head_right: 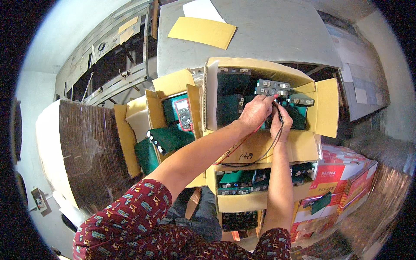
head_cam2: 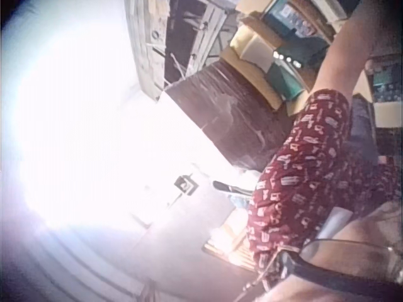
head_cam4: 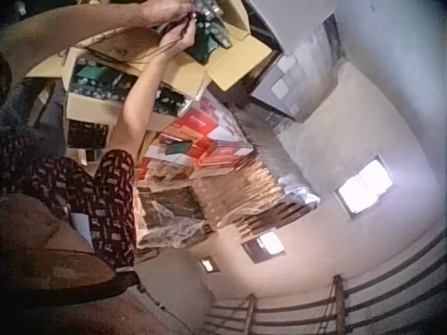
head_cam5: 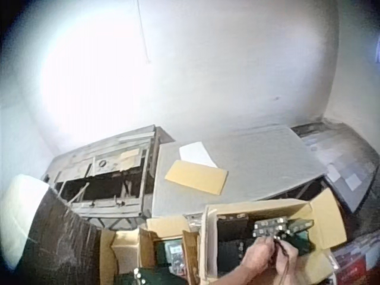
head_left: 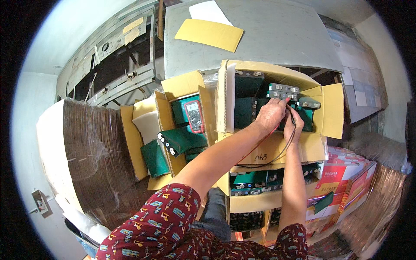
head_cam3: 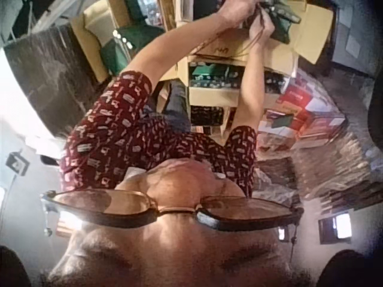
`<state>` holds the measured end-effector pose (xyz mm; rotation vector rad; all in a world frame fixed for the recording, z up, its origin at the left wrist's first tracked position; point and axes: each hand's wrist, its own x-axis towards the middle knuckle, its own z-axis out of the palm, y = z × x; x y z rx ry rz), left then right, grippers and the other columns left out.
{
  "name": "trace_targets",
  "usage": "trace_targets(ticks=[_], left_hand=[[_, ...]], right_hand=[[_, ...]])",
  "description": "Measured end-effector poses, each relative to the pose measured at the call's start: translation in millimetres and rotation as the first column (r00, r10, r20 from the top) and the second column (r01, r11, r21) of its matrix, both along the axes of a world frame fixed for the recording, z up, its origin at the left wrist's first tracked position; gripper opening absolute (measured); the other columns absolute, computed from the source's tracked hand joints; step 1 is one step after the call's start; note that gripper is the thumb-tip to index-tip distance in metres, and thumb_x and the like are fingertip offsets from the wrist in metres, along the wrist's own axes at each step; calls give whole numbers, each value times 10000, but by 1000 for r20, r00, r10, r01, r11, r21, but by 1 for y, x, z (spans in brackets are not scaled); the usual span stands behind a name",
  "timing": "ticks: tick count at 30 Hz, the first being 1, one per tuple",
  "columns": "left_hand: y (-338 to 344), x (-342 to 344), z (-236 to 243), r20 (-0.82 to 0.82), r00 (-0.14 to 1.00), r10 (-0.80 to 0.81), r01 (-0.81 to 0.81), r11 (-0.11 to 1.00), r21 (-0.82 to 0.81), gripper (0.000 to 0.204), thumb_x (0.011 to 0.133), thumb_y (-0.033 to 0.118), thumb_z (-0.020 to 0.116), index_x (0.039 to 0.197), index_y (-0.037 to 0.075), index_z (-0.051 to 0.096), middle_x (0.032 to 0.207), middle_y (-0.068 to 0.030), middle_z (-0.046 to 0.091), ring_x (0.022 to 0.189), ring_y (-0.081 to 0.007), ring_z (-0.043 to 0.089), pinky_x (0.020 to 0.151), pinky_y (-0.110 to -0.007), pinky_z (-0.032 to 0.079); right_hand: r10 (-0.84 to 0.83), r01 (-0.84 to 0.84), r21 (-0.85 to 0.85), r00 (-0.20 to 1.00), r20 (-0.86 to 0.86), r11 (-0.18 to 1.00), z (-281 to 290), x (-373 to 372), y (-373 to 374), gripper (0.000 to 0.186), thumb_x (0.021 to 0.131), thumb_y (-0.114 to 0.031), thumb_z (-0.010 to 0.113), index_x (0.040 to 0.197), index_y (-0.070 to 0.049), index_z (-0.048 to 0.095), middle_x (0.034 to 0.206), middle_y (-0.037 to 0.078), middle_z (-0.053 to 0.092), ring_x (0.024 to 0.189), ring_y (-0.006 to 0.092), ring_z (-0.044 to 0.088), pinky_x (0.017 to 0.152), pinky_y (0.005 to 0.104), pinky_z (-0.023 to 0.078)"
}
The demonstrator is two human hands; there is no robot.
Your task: The person uses a multimeter to test green electronic modules inside open cardboard boxes. They connect the multimeter probes to terminals on each module, observe the readings, and then place the tested modules into a separate box on a hand truck.
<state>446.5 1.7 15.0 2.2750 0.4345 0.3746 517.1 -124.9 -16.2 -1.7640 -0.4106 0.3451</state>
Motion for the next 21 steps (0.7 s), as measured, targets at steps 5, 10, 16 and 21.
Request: trace_targets(ticks=[5,10,16,21], left_hand=[[-2,1,7,-49,999,-20,18,999,-44,417,912,98,609,1321,14,604,1105,-189,680,1110,-355,644,942,-429,566],[-1,-2,6,-32,999,-12,12,1000,1,435,911,104,624,1339,31,600,1110,-186,676,1111,-357,640,931,-431,574],[-1,-5,-5,-14,1000,-4,4,1000,-11,407,925,107,595,1327,42,612,1087,-206,676,1078,-379,647,918,-466,563],[2,-2,2,19,1000,-4,6,995,-101,374,959,76,540,1318,46,638,1046,-233,678,1039,-408,645,903,-489,538]], right_hand=[[-5,7,27,998,-64,1000,3,1,-2,249,1040,-77,602,1225,60,697,1098,79,729,960,126,660,858,284,551],[14,-13,-15,1000,20,1000,2,-1,-2,256,1041,-86,604,1233,58,694,1095,80,730,953,128,661,844,284,553],[43,-36,-58,990,132,998,4,-6,-2,253,1035,-72,597,1232,53,695,1089,78,731,970,123,660,863,278,547],[12,-9,-25,996,91,1000,-1,-3,2,225,1006,-59,622,1181,45,719,1013,50,746,926,103,656,834,260,541]])
